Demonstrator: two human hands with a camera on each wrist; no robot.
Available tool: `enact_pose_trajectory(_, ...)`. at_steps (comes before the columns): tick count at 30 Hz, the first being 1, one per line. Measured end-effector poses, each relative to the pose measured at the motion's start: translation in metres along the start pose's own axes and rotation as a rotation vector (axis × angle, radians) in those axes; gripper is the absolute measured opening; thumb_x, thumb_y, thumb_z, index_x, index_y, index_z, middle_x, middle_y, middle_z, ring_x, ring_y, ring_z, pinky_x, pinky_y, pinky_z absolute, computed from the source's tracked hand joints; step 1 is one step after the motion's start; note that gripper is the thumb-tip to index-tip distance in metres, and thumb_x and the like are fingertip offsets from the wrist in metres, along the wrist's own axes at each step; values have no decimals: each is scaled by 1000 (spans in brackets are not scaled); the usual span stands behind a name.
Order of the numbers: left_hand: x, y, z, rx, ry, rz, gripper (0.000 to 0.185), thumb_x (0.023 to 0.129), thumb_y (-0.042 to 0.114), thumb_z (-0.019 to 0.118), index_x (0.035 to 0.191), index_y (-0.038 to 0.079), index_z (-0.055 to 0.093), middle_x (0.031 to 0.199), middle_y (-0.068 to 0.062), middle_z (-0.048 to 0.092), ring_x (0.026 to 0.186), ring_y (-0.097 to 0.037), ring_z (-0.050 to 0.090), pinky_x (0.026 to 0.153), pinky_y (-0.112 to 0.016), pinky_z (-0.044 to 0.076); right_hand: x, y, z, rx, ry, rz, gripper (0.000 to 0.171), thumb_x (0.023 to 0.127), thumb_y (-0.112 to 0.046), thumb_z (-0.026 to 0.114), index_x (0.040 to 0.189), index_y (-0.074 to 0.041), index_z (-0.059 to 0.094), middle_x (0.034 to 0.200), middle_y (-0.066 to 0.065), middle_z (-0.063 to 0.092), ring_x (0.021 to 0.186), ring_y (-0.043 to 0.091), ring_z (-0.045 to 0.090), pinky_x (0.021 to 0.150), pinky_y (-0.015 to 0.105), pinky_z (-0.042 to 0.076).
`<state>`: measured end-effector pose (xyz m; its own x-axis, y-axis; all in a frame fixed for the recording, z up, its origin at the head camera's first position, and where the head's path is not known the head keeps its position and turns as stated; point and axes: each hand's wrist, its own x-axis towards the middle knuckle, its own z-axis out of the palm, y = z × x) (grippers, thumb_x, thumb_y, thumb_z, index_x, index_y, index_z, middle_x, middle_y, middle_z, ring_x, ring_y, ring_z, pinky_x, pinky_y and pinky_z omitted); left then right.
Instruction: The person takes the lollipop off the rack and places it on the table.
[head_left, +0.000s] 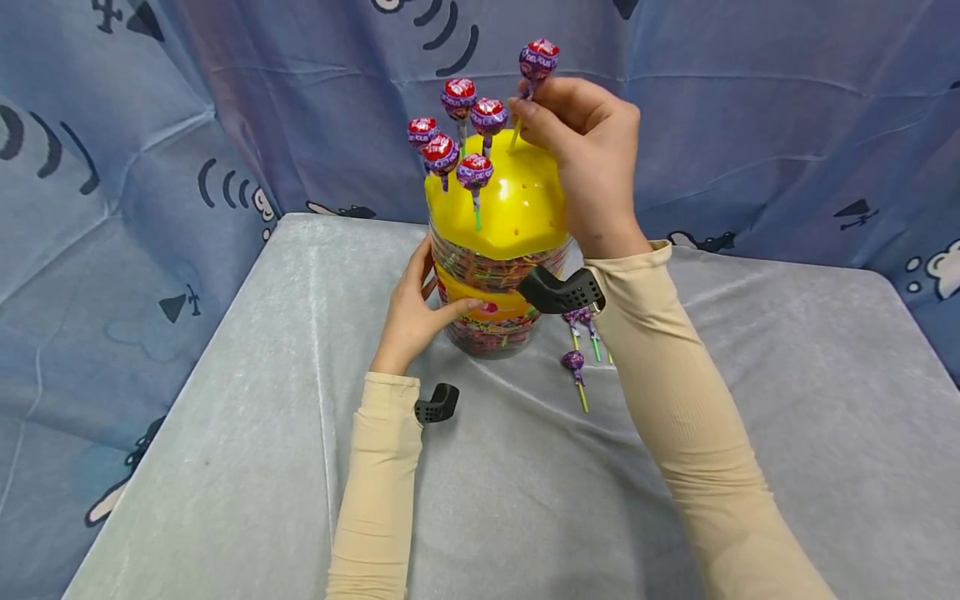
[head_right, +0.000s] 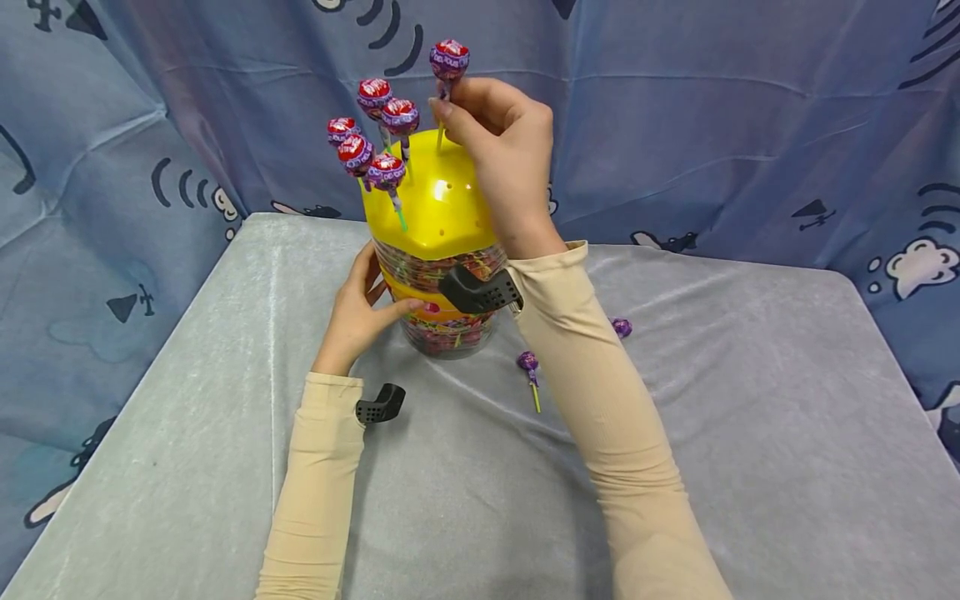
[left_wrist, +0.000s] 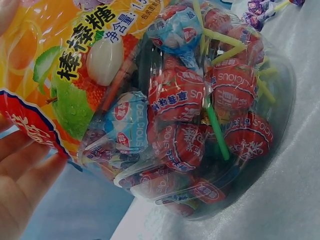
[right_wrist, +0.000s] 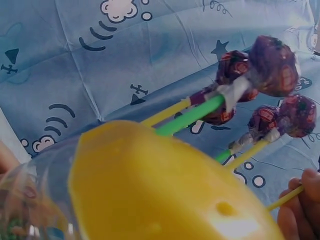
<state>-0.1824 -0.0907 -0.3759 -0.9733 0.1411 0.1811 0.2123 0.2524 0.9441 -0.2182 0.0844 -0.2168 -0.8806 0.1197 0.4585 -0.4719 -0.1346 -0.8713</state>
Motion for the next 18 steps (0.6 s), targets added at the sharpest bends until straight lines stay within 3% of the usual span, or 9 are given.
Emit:
enact_pose_trajectory(6,0,0,1,4,0,-5,98,78,24,79,152,19,15,154,-2,23,138,-15,26,111,-29,30,-5,0,-8,111,-1,39,10,85,5,65,93,8,69,92,13,69,90,24,65,82,28,54)
enact_pose_trajectory(18,0,2,0,-12,-3,-17,99,79,16,78,153,17,12,154,-5,21,140,-18,24,112,-32,29,-25,-4,-27,328,6,140,11,85,9,63,93,9,69,97,19,66,89,29,62,80,30,53)
